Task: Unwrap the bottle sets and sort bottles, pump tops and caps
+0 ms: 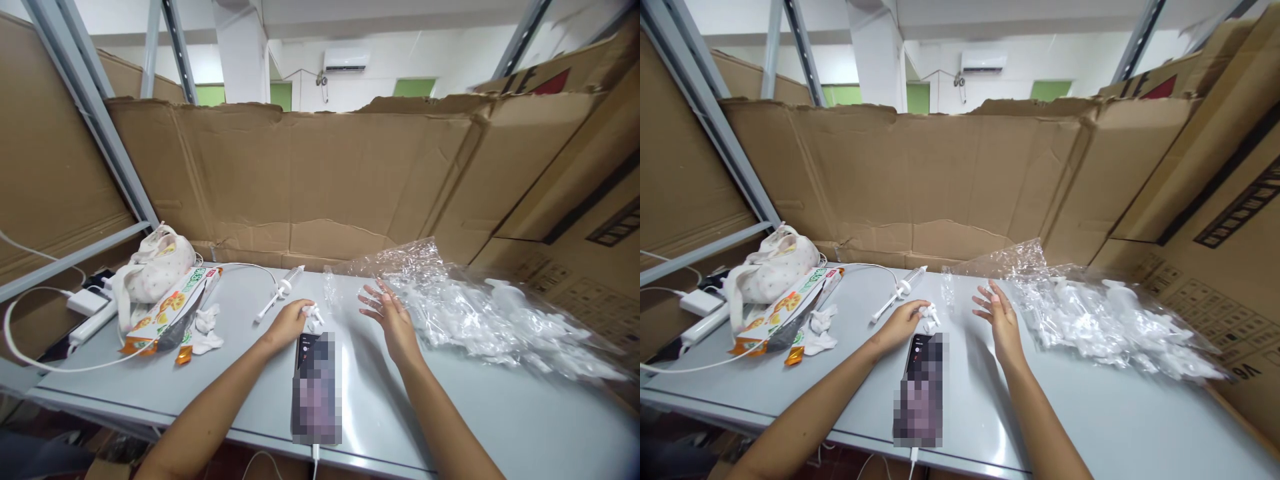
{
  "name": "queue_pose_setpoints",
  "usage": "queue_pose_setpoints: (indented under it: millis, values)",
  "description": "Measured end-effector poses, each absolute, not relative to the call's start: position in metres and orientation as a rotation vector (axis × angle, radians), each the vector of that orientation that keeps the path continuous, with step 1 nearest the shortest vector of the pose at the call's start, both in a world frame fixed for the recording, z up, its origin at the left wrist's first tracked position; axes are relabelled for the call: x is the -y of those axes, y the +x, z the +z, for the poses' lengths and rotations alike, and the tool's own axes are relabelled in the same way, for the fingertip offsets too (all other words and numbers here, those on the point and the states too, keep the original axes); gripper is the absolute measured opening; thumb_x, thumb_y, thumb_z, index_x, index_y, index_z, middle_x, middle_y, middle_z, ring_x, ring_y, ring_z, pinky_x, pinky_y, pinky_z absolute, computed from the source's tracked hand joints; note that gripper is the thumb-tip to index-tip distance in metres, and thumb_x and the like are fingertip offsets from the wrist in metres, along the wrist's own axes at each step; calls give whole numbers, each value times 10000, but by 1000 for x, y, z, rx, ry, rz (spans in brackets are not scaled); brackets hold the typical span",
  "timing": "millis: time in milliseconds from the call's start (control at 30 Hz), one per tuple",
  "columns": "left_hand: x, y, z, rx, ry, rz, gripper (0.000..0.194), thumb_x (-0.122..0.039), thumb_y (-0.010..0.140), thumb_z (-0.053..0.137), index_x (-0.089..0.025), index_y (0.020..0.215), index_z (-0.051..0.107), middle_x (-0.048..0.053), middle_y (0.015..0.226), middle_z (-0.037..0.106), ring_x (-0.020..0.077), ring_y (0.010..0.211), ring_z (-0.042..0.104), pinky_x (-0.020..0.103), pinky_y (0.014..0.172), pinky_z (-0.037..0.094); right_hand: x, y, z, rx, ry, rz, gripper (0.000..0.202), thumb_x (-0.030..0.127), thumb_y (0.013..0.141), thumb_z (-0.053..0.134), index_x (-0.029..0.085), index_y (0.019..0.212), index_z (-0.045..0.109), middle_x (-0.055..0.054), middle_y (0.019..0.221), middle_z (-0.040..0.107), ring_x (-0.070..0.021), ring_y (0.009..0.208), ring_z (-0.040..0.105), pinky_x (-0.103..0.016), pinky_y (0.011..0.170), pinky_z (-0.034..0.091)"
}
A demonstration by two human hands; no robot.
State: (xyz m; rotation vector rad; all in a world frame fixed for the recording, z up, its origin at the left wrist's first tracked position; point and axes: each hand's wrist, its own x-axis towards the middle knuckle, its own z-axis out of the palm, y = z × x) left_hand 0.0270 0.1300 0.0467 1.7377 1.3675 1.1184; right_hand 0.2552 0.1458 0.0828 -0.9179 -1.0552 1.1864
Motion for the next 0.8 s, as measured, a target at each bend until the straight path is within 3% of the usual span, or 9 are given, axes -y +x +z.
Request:
queue_pose_setpoints:
  millis: [133,400,533,800]
  values:
    - [-128,27,51,-1364,1760,1193,298,-123,759,485,-220,990,645,62,1059,627,245,1045,522,373,1002,310,-145,257,84,1044,-891,1174,502,486,811,498,258,1256,464,-97,1197,575,-236,957,615,-366,728,518]
    - [-132,15,55,-1362,1673,1351,284,-64,697,545,-222,904,659,79,1020,610,272,1108,447,373,1075,173,-143,260,90,951,-880,1186,485,450,810,510,255,1253,473,-76,1158,597,-228,918,627,-341,687,516]
    - [-134,14,51,-1406,1757,1209,235,-84,711,545,-211,867,667,90,921,637,280,998,519,393,1028,253,-144,263,90,909,-874,1252,478,430,807,517,256,1250,478,-69,1149,600,-235,927,629,-348,694,521]
    - [-132,28,51,-1156,1600,1163,233,-192,737,576,-193,960,643,66,1009,641,199,879,577,306,832,421,-147,267,89,964,-831,1466,449,451,792,495,273,1204,511,-77,1189,593,-257,958,626,-427,794,502]
